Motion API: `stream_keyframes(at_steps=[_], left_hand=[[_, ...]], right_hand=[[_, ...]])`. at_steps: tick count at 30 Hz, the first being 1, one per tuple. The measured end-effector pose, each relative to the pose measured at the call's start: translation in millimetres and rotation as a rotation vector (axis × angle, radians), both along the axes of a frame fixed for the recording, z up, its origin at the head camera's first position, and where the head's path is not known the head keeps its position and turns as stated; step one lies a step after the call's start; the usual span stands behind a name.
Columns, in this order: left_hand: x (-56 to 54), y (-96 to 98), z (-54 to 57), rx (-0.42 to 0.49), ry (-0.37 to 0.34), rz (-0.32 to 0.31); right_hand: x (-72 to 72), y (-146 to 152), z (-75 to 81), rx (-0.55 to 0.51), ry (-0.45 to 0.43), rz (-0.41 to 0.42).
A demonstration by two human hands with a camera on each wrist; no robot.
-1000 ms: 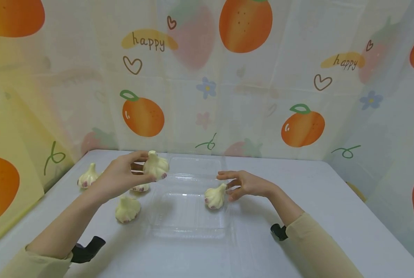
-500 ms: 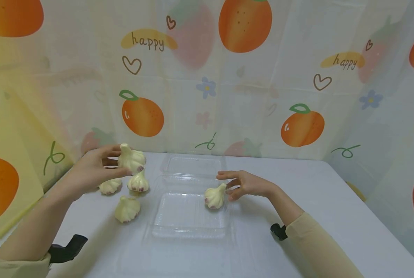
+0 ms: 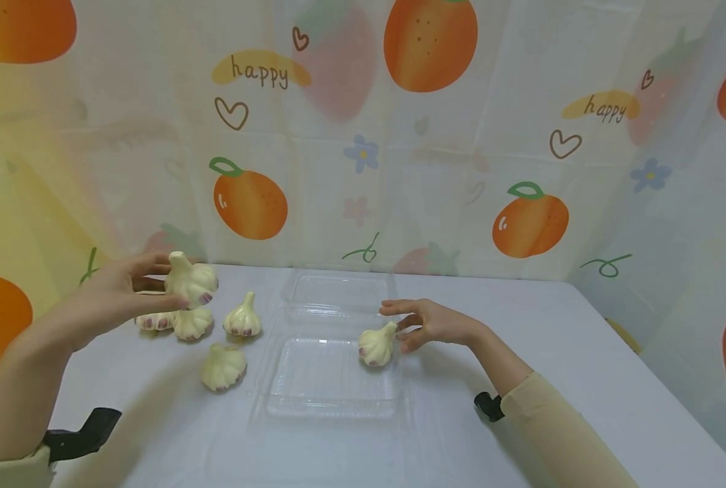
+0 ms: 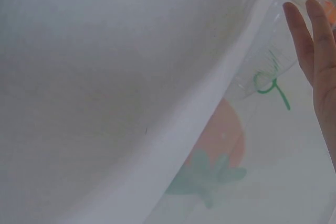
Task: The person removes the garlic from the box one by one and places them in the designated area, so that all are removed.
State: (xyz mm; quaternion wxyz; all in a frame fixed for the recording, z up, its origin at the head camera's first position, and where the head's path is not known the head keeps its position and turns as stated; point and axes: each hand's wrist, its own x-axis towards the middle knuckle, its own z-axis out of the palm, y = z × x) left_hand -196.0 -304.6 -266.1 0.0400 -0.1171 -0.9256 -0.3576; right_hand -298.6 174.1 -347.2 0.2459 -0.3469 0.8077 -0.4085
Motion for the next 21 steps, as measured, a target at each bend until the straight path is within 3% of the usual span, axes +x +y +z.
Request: stream_keyframes(at_steps=[8,15,21], left_hand=[[-3.3,-27.2,-8.4,-0.082,-0.031,-0.025],[-6.6,-40.2,-20.4,-0.191,-0.109,-0.045],[-11.5,-50.0,-35.8,-0.139,-0.161,-0.105]], right_hand=[[-0.9,-0.4,1.0,0.003,0.008,0.003],[-1.5,-0.9,1.8,0.016,0.020,0.001],[0.0,-0.9,2.5,0.015,0.021,0.003]])
